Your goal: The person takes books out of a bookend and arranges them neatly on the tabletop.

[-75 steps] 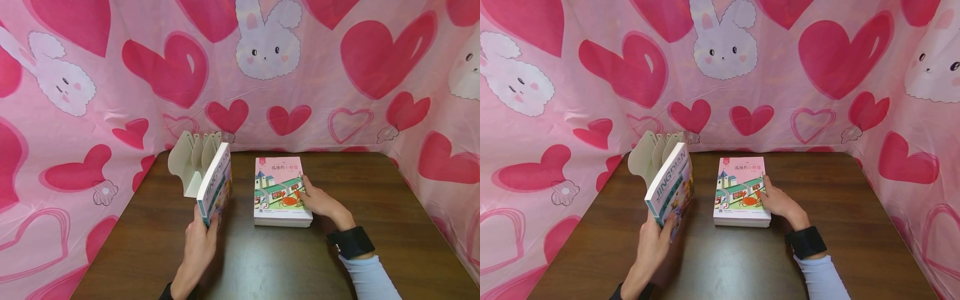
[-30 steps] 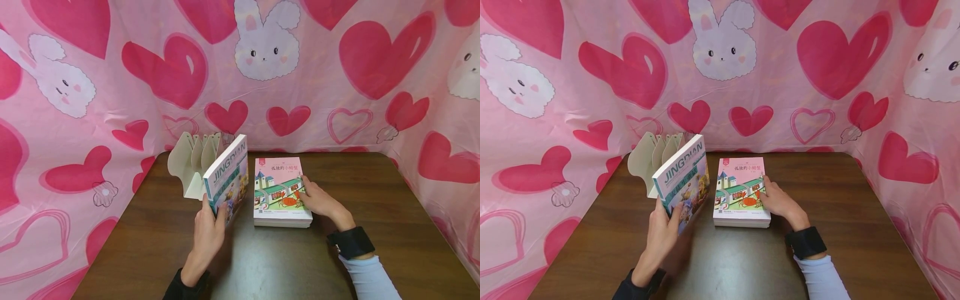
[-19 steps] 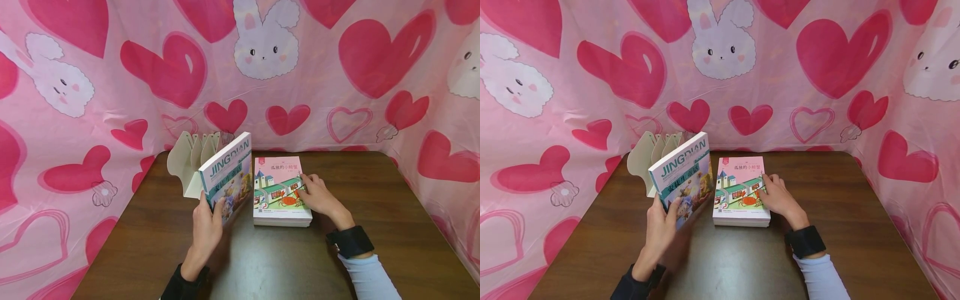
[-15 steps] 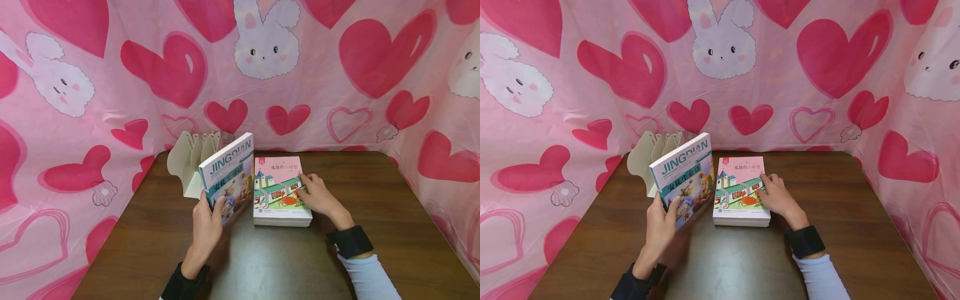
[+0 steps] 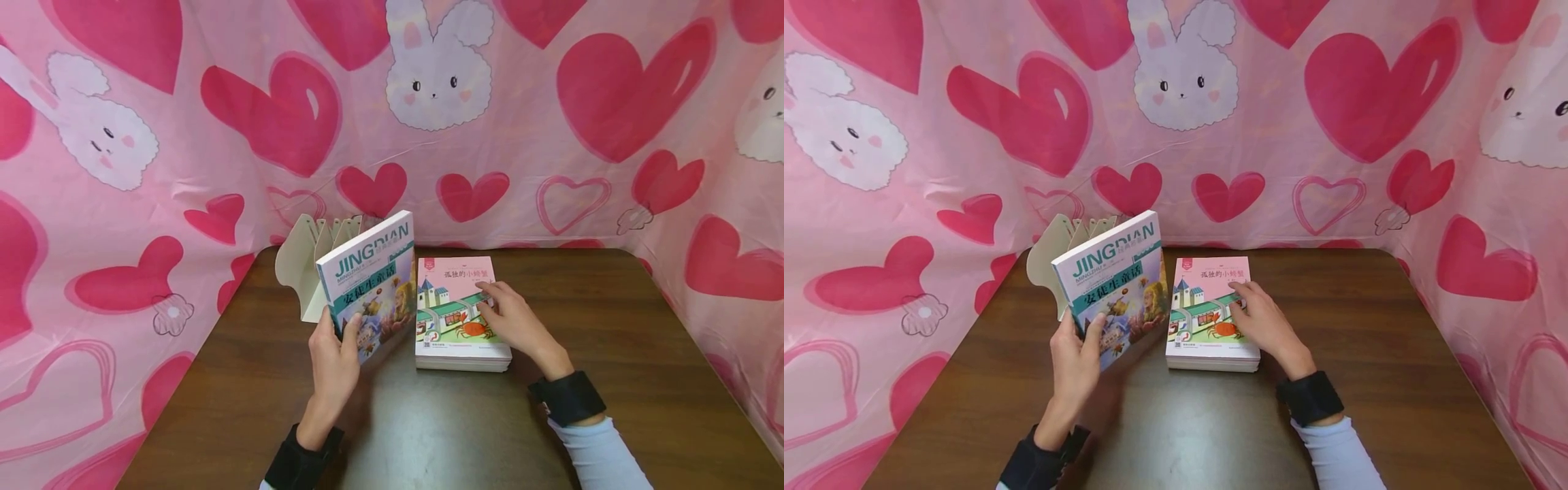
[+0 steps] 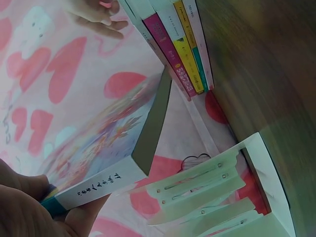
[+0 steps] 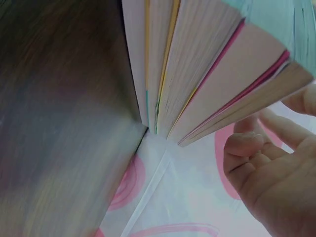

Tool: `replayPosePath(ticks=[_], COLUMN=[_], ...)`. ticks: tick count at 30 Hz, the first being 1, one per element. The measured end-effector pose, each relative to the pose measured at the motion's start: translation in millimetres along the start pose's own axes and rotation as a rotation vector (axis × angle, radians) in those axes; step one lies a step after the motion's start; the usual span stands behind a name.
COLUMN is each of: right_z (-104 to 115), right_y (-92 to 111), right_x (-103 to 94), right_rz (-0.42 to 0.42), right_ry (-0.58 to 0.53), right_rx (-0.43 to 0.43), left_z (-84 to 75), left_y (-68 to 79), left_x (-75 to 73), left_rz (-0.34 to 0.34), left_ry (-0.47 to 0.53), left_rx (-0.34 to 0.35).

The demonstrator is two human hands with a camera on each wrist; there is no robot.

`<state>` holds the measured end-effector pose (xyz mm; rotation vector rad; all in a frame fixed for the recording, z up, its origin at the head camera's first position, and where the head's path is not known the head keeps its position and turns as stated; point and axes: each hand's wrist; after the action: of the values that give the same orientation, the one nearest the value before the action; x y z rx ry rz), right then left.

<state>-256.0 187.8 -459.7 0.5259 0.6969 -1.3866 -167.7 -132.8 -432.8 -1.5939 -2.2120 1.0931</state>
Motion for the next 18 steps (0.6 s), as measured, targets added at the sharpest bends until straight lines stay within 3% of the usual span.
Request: replayPosePath(ticks=[5, 18], right_z=[4.2, 19.1], right_y=[1.2, 2.4], right_x=[2.5, 15.9], right_rz=[0.008, 0.034], right_ry=[-0.046, -0.153], right_rx=[-0.015, -0.085], left_z=[1.1, 0.5], left_y=[-1.8, -5.9], left_x=[0.5, 7.1], left_rz=[-0.032, -0.010], left_ry=[0.009, 0.079], left_rx=[0.003, -0.072])
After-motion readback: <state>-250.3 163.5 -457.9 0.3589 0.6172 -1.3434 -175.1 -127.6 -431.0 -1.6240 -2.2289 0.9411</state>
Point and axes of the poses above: each hand's wrist, its own y-axis away from the middle knuckle, its own x-axis out of the palm, z = x × y, and after that the axes turned 13 degrees about x, right-handed
